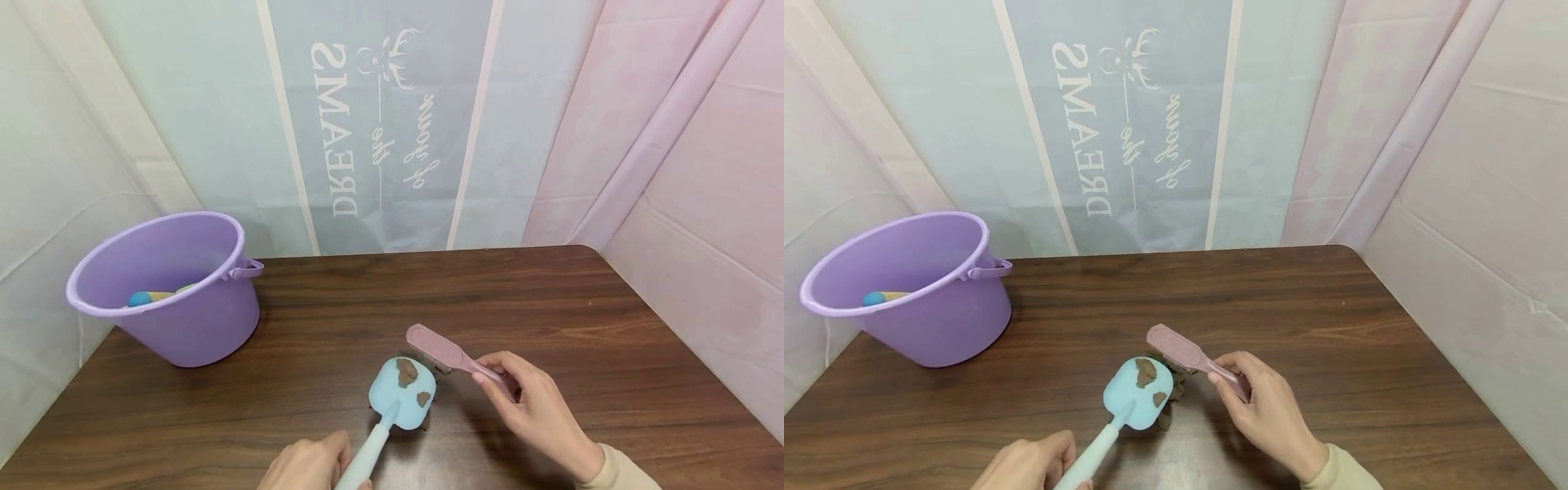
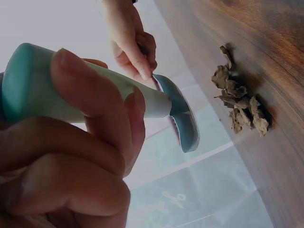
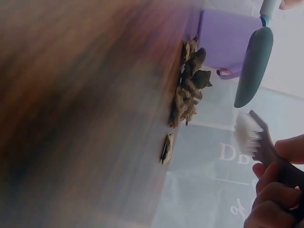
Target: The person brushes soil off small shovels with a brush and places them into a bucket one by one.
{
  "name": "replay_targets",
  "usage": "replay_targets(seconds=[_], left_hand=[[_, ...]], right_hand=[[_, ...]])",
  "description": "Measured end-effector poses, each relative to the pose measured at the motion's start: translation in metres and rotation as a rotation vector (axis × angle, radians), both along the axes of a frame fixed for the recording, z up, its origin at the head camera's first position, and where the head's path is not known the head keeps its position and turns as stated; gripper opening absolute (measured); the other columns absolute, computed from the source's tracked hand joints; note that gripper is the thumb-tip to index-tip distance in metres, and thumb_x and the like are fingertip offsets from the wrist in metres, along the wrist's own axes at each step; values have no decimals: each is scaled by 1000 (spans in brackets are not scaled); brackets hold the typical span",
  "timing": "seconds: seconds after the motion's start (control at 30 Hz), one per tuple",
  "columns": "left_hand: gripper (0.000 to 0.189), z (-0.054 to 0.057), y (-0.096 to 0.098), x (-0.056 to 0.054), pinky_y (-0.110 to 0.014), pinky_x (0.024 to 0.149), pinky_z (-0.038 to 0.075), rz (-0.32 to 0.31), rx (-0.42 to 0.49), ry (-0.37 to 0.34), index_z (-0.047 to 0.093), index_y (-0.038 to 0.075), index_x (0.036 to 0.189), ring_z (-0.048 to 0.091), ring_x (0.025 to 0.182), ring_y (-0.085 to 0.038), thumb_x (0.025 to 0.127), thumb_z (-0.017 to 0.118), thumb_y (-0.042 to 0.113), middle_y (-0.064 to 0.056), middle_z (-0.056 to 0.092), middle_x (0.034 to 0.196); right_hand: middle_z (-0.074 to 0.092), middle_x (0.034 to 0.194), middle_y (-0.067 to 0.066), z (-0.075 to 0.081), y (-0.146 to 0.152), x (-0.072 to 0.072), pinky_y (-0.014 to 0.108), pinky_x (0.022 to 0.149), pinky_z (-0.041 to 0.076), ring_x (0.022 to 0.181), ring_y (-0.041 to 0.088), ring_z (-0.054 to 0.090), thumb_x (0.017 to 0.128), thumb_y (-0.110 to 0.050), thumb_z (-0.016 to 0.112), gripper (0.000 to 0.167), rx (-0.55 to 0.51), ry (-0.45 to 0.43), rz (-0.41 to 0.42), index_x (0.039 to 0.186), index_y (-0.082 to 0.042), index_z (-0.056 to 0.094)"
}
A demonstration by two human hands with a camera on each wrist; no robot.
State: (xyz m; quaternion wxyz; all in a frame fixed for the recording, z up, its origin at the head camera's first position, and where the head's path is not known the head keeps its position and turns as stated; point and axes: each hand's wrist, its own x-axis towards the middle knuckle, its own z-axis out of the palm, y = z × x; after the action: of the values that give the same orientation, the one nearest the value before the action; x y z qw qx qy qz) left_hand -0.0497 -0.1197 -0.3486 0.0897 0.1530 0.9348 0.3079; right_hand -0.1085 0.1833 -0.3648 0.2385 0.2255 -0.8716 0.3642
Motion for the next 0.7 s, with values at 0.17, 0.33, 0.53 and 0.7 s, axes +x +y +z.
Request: replay_targets(seconds=[0.17, 0.33, 0.53, 0.7], left_hand=[[29, -2, 1, -1, -18, 39, 28, 16, -1, 51, 47, 22, 68, 30, 43, 3, 70, 73, 33, 17, 34, 49], [27, -4, 3, -1, -19, 41, 30, 38, -2, 77, 48, 23, 69, 33, 45, 2, 67, 73, 34, 18, 36, 50], [30, -6, 4, -1, -19, 41, 29, 23, -5, 101, 47, 24, 69, 33, 45, 3, 67, 75, 35, 20, 36, 50], [30, -8, 5, -1, -18, 40, 29, 17, 8, 89, 46, 24, 69, 32, 44, 3, 67, 74, 35, 20, 35, 50]], right_hand=[[56, 70, -13, 4, -4, 7, 13, 45, 32, 54, -6, 38, 84, -1, 69, 28, -75, -94, 127, 99, -23, 63], [53, 74, -15, 5, -13, 17, 10, 48, 34, 58, -7, 40, 85, -3, 68, 27, -51, -110, 269, 101, -24, 62], [55, 80, -16, 2, -21, 24, 9, 50, 34, 61, -8, 42, 86, -6, 69, 27, -37, -115, 334, 104, -25, 62], [56, 82, -16, 0, -21, 24, 8, 52, 35, 62, -7, 43, 85, -6, 69, 27, -28, -99, 324, 103, -25, 62]])
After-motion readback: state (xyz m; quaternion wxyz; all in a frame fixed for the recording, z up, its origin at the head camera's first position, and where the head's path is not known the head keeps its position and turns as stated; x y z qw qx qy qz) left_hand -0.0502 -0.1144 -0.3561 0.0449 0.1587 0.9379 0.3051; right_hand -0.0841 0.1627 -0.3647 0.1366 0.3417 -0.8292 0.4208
